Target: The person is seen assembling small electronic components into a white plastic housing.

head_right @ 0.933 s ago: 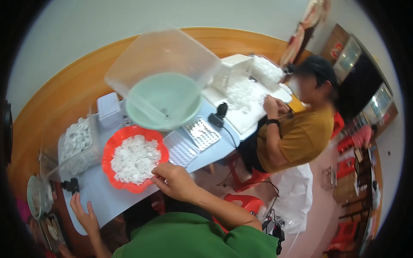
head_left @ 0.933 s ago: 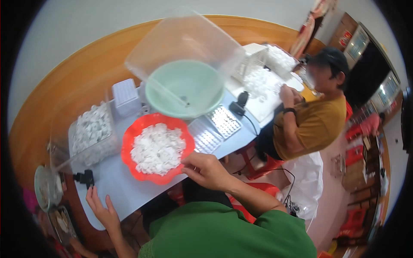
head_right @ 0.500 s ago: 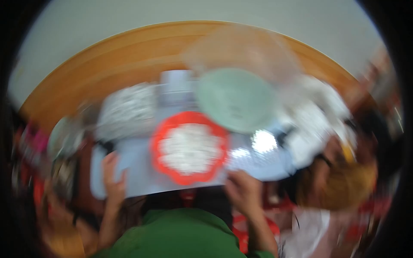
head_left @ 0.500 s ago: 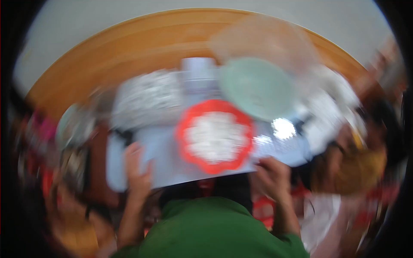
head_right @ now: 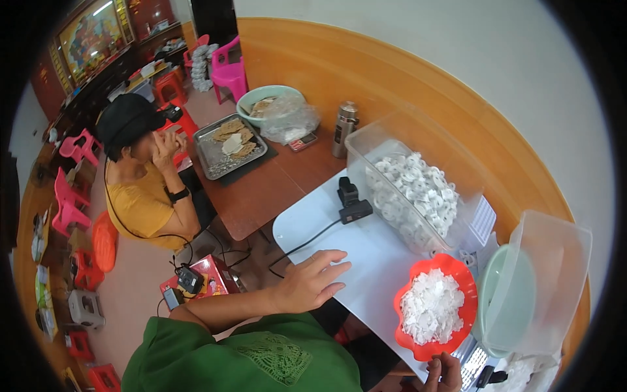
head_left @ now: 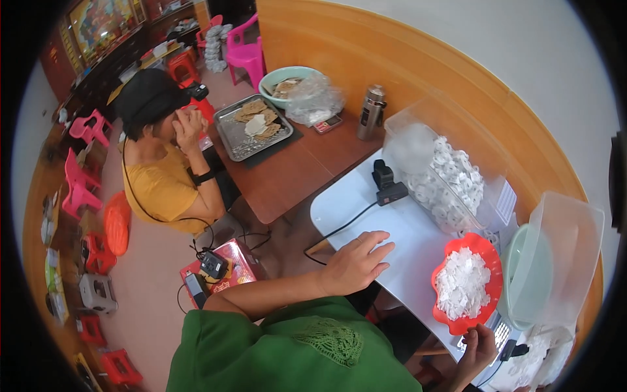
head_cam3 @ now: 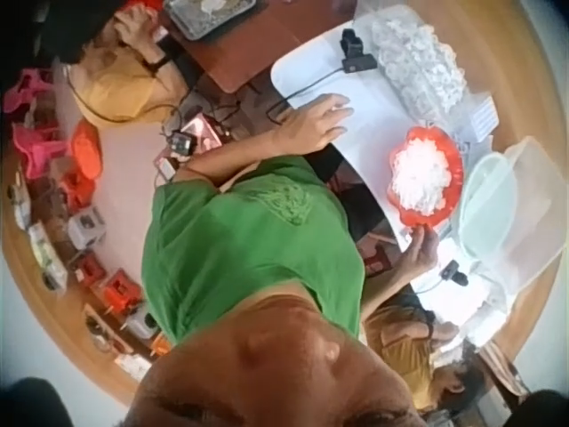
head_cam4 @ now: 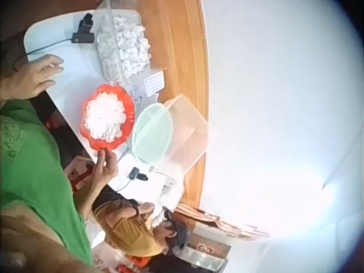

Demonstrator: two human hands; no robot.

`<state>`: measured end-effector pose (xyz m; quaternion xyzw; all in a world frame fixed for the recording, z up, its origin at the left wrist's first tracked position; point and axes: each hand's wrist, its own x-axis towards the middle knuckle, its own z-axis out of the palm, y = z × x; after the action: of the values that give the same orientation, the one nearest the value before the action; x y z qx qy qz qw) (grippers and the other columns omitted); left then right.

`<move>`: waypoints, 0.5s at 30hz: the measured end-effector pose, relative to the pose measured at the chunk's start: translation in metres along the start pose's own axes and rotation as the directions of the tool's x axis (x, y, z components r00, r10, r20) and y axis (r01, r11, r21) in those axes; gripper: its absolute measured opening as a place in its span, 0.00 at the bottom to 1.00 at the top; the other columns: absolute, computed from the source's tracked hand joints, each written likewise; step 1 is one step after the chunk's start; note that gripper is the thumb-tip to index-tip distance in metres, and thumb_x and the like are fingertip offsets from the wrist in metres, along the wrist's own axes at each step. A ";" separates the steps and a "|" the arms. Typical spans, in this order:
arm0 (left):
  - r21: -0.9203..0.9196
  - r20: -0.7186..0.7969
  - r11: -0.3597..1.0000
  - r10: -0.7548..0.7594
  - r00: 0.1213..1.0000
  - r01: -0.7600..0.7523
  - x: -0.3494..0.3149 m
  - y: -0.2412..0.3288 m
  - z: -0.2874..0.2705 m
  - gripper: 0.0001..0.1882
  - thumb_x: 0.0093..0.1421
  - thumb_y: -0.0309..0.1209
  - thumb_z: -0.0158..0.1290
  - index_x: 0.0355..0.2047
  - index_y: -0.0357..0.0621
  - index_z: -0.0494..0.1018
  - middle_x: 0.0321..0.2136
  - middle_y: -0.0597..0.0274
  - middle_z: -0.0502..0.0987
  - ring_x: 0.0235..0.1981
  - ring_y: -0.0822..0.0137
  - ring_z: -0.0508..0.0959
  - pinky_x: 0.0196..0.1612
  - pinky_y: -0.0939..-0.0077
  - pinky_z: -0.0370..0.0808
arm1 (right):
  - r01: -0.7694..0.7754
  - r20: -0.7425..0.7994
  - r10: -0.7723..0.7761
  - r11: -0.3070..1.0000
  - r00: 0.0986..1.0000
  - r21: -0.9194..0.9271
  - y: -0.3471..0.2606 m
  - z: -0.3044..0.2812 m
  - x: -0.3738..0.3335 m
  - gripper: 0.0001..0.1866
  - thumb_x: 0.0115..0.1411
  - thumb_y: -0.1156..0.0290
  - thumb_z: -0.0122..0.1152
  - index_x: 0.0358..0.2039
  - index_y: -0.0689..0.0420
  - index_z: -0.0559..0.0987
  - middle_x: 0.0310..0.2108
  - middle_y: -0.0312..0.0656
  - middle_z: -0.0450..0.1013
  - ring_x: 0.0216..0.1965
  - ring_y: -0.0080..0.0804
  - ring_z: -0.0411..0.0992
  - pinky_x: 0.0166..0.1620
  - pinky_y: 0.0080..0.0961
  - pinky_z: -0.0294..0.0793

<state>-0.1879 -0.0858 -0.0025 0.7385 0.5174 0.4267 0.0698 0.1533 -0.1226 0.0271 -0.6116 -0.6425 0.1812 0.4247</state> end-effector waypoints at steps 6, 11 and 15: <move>-0.079 0.012 0.997 0.007 1.000 -0.006 -0.009 -0.002 0.002 0.20 0.52 0.27 0.60 0.46 0.39 0.72 0.46 0.53 0.70 0.42 0.59 0.76 0.39 0.71 0.77 | -0.065 0.001 0.065 0.997 0.998 -0.038 -0.027 0.001 -0.013 0.11 0.61 0.72 0.58 0.38 0.69 0.78 0.27 0.44 0.76 0.27 0.29 0.73 0.32 0.22 0.74; -0.323 -0.114 0.944 -0.112 0.987 0.070 0.006 -0.012 -0.027 0.17 0.50 0.20 0.58 0.42 0.36 0.72 0.43 0.54 0.74 0.40 0.62 0.77 0.39 0.76 0.76 | 0.101 -0.065 -0.096 0.992 0.993 0.078 -0.019 -0.046 -0.009 0.09 0.59 0.76 0.56 0.39 0.66 0.75 0.30 0.40 0.71 0.30 0.23 0.68 0.32 0.16 0.67; -0.514 -0.490 0.841 -0.124 0.863 -0.171 0.059 0.038 -0.089 0.18 0.58 0.31 0.52 0.45 0.29 0.69 0.49 0.47 0.69 0.38 0.58 0.77 0.39 0.71 0.76 | 0.512 -0.334 -0.529 0.847 0.780 -0.145 -0.089 -0.090 -0.008 0.36 0.53 0.56 0.62 0.54 0.71 0.67 0.47 0.55 0.68 0.45 0.39 0.68 0.46 0.31 0.67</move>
<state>-0.2178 -0.0844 0.1071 0.5569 0.3662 0.7337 0.1320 0.1652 -0.1723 0.1426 -0.4428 -0.7007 -0.0737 0.5546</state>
